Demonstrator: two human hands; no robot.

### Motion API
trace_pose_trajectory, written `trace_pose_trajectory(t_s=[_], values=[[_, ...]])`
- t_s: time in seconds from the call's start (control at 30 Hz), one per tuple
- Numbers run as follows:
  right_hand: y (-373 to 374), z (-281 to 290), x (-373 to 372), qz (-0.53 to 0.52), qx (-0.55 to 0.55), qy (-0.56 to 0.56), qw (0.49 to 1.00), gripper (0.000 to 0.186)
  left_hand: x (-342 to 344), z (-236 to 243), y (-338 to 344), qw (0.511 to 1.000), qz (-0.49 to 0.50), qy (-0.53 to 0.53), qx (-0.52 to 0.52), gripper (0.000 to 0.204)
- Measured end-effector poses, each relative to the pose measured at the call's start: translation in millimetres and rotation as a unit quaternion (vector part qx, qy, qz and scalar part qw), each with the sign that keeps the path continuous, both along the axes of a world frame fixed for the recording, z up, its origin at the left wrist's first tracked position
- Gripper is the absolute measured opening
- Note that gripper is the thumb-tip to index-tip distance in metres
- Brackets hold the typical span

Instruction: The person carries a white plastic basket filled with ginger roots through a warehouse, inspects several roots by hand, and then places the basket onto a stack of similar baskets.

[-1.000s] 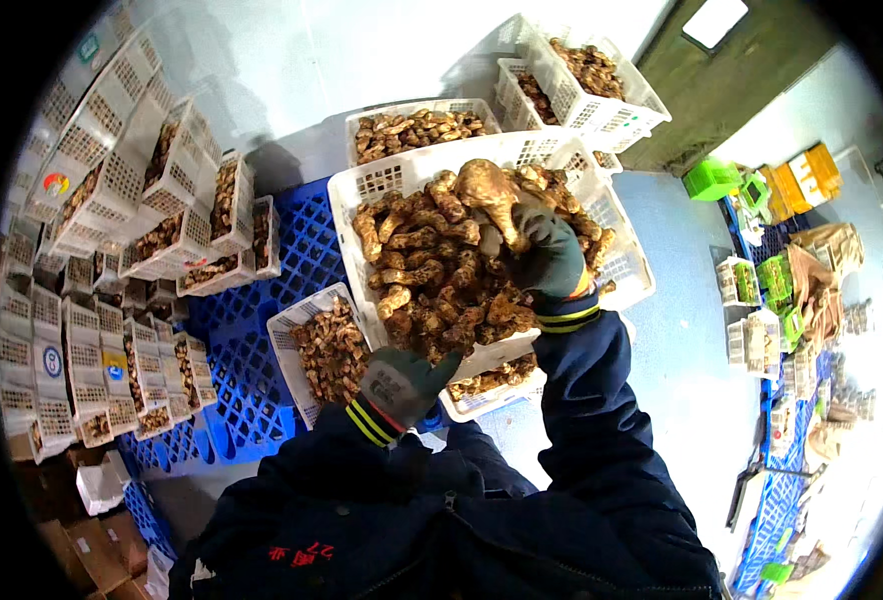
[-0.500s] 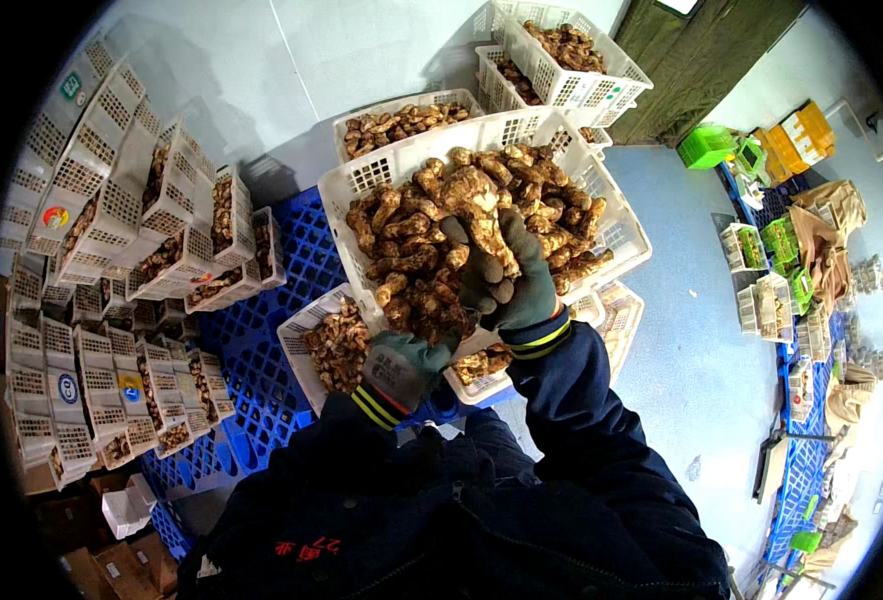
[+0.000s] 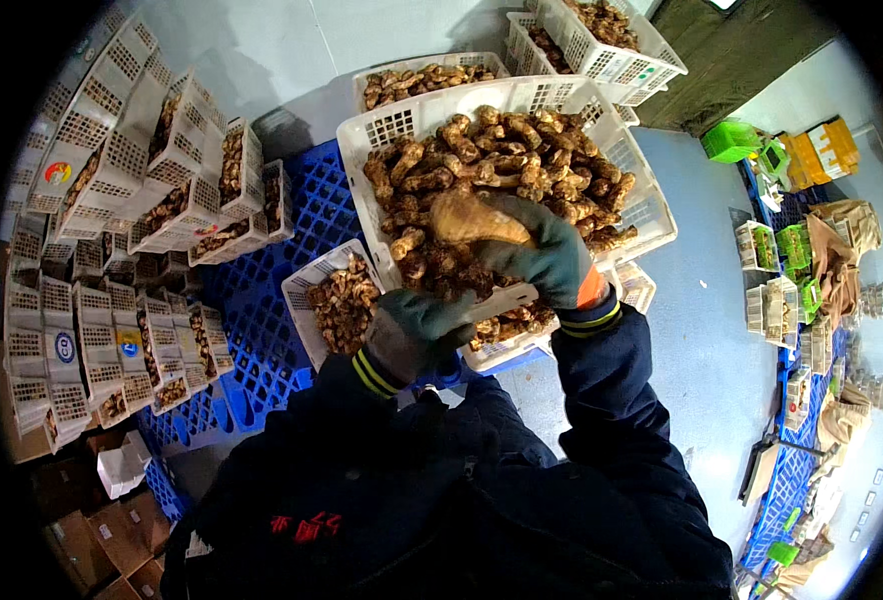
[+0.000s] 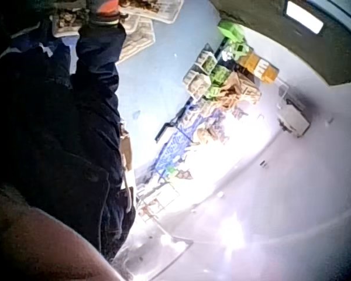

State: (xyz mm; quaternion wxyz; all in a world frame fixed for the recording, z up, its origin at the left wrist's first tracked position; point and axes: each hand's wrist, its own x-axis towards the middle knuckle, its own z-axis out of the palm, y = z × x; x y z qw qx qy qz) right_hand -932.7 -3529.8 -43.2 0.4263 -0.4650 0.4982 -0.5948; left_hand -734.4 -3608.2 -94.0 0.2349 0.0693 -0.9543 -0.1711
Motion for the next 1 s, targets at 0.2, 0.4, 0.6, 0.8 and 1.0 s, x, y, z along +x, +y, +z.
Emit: trace_pose_trajectory(t_s=[0.2,0.4,0.6,0.8,1.0], values=[[29.2,-40.5,-16.4,-0.131,0.045,0.028,0.990,0.035,25.9,-10.3,-1.7,0.973,0.152,0.164,0.058,0.025],[59.4,-57.4,-12.2,-0.287,0.057,0.028,0.956,0.027,11.9,-17.4,-12.5,0.966,0.181,0.159,0.091,0.032],[89.1,-60.5,8.7,-0.348,0.088,-0.068,0.931,0.029,-35.4,-10.2,-25.3,0.983,0.167,-0.050,-0.053,0.047],[98.8,-72.8,30.6,-0.312,0.078,-0.081,0.943,0.028,-67.4,-10.8,-30.9,0.951,0.160,-0.263,-0.036,0.042],[107.2,-80.7,61.9,-0.125,0.062,-0.230,0.963,0.036,-47.5,24.5,-53.6,0.739,-0.121,0.164,0.643,0.032]])
